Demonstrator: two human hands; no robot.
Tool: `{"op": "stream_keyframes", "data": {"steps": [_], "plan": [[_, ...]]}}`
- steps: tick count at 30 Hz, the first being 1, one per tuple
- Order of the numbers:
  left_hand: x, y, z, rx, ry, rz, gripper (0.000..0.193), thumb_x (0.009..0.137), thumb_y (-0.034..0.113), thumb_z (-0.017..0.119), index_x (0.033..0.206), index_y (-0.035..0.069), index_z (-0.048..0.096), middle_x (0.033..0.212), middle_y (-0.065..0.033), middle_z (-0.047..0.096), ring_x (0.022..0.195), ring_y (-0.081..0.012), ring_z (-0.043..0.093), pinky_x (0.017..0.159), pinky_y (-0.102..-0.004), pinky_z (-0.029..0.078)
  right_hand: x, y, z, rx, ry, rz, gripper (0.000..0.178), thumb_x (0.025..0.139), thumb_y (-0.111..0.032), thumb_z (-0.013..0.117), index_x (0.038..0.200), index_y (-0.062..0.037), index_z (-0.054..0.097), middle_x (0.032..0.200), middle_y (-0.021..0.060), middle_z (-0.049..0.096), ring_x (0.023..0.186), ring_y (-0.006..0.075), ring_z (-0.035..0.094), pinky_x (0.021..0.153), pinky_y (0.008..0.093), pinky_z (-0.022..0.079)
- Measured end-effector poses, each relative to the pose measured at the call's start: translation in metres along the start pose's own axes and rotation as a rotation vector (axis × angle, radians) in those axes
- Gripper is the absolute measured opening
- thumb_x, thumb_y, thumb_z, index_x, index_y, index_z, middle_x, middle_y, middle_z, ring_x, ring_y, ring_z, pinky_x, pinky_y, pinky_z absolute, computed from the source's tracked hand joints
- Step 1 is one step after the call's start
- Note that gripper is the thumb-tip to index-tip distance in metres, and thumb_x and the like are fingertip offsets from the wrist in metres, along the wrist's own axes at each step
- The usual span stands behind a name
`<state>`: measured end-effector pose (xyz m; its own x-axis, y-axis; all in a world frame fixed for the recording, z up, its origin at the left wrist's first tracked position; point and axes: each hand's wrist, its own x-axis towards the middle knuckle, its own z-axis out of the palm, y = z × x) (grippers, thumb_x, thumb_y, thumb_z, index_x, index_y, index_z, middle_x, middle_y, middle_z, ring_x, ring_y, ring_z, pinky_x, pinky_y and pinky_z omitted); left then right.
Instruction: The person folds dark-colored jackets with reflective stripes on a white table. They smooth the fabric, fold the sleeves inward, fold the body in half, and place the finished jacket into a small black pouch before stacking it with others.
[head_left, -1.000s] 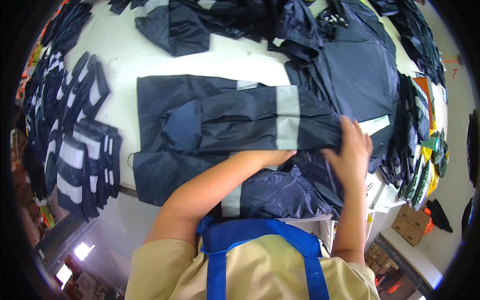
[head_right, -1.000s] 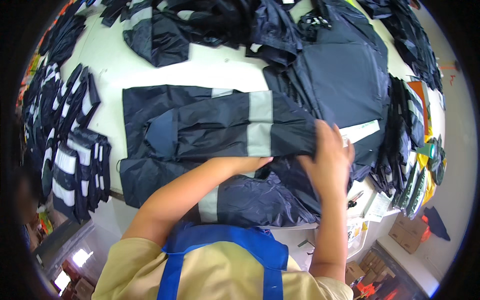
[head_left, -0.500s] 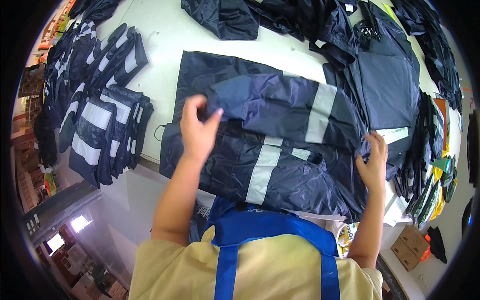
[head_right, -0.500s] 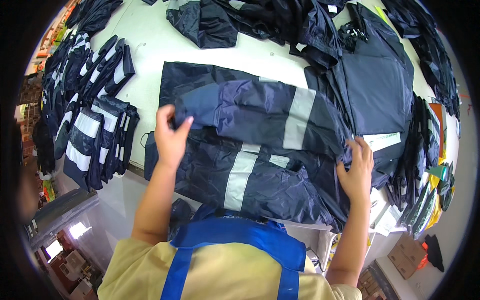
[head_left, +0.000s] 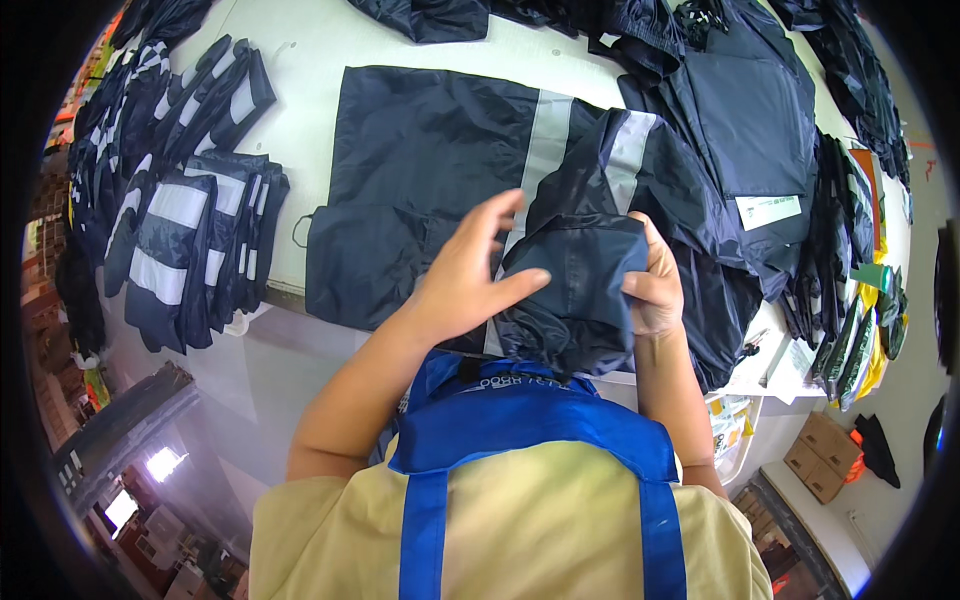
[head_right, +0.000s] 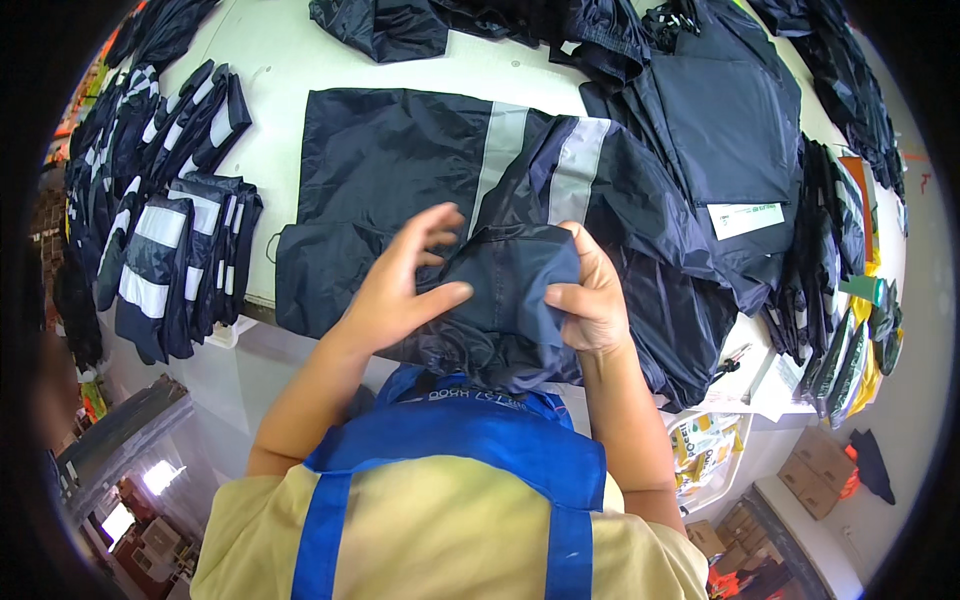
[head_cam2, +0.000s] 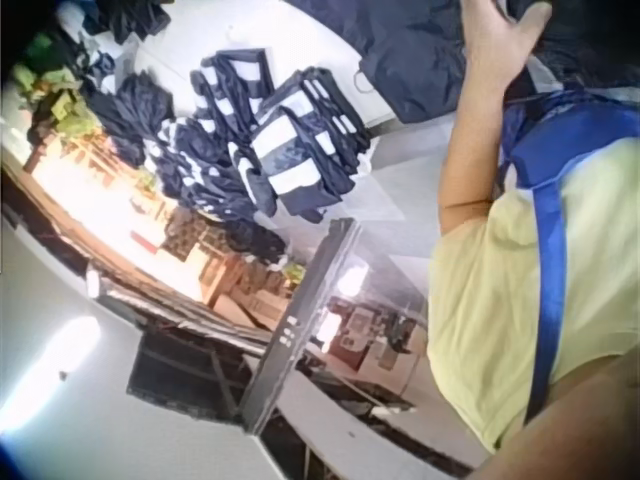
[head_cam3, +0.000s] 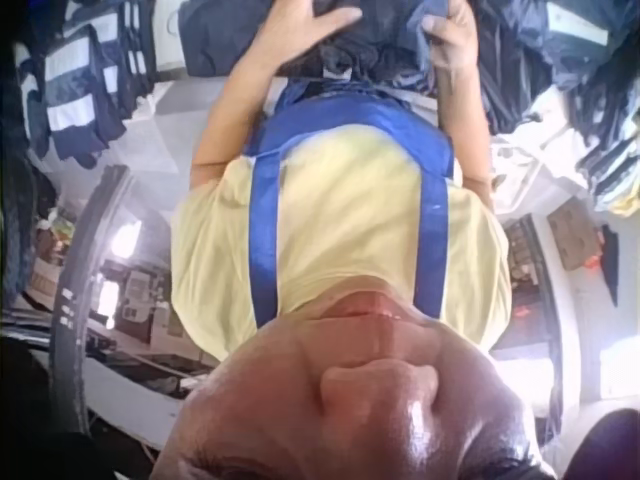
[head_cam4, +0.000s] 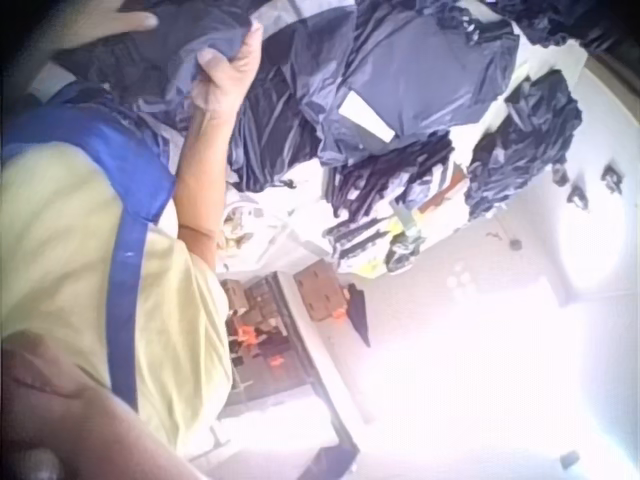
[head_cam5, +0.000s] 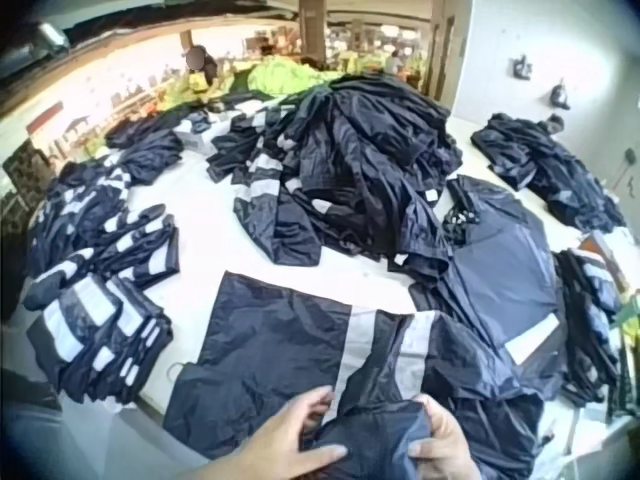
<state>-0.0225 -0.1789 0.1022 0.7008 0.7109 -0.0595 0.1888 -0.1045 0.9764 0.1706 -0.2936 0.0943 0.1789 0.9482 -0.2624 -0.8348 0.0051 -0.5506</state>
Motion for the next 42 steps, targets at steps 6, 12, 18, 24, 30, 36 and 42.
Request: {"op": "stream_keyframes", "data": {"steps": [6, 12, 18, 24, 30, 36, 42], "plan": [[0.01, 0.018, 0.007, -0.294, -0.155, -0.285, 0.012, 0.089, 0.009, 0.063, 0.098, 0.0, 0.063, 0.084, 0.0019, 0.062, 0.076, -0.0042, 0.054, 0.07, -0.0208, 0.044, -0.015, -0.006, 0.009, 0.013, -0.038, -0.059, 0.049, 0.065, -0.009, 0.081, 0.102, -0.0046, 0.05, 0.096, 0.0087, 0.063, 0.085, 0.0183, 0.063, 0.08, 0.0306, 0.051], [0.011, 0.049, 0.018, -0.117, -0.323, -0.199, 0.011, 0.089, 0.009, 0.063, 0.093, -0.002, 0.064, 0.086, 0.0001, 0.062, 0.081, -0.0066, 0.055, 0.075, -0.0219, 0.044, -0.047, -0.023, -0.001, -0.781, 0.071, -0.026, 0.058, 0.065, -0.011, 0.084, 0.111, -0.0042, 0.05, 0.103, 0.0065, 0.058, 0.094, 0.0139, 0.056, 0.084, 0.0275, 0.046], [0.003, 0.048, 0.031, -0.285, -0.162, -0.115, 0.019, 0.09, 0.003, 0.057, 0.107, -0.001, 0.064, 0.096, -0.0029, 0.065, 0.088, -0.0076, 0.058, 0.08, -0.0205, 0.044, -0.152, -0.109, -0.227, -1.468, 1.563, -0.633, 0.033, 0.089, -0.019, 0.063, 0.115, 0.0015, 0.058, 0.109, 0.0172, 0.06, 0.096, 0.028, 0.058, 0.085, 0.0363, 0.046], [0.007, 0.058, 0.044, -0.221, -0.279, -0.031, 0.016, 0.09, -0.001, 0.055, 0.105, 0.0, 0.06, 0.095, -0.0008, 0.06, 0.086, -0.0048, 0.053, 0.077, -0.0182, 0.04, -0.227, -0.118, -0.35, -1.575, 1.854, 0.216, 0.06, 0.082, -0.047, 0.062, 0.111, 0.0054, 0.059, 0.115, 0.0283, 0.06, 0.107, 0.0418, 0.059, 0.09, 0.0491, 0.046], [0.002, 0.079, 0.045, -0.255, -0.275, -0.138, 0.018, 0.088, -0.002, 0.054, 0.105, 0.0, 0.061, 0.096, -0.002, 0.063, 0.087, -0.0052, 0.056, 0.081, -0.0207, 0.044, -0.209, -0.135, -0.286, -0.7, 1.262, -0.73, 0.016, 0.092, -0.015, 0.048, 0.089, -0.002, 0.056, 0.084, 0.0079, 0.06, 0.055, 0.0087, 0.046, 0.048, 0.0202, 0.037], [0.003, 0.086, 0.051, -0.408, -0.393, -0.156, 0.02, 0.089, -0.003, 0.052, 0.108, -0.001, 0.059, 0.1, -0.0019, 0.062, 0.089, -0.0043, 0.055, 0.082, -0.0189, 0.042, -0.132, -0.083, -0.019, -1.336, 0.522, -0.639, 0.028, 0.089, -0.008, 0.054, 0.116, -0.0015, 0.062, 0.09, 0.008, 0.063, 0.064, 0.0124, 0.051, 0.055, 0.0252, 0.04], [0.001, 0.091, 0.046, -0.525, -0.424, -0.245, 0.02, 0.089, -0.002, 0.053, 0.108, -0.001, 0.059, 0.101, -0.003, 0.062, 0.092, -0.0051, 0.056, 0.083, -0.0195, 0.044, -0.101, -0.085, 0.03, -1.881, 0.06, -0.825, 0.044, 0.067, -0.005, 0.073, 0.11, -0.0128, 0.07, 0.083, 0.0022, 0.059, 0.075, 0.0213, 0.053, 0.069, 0.033, 0.039]]}}
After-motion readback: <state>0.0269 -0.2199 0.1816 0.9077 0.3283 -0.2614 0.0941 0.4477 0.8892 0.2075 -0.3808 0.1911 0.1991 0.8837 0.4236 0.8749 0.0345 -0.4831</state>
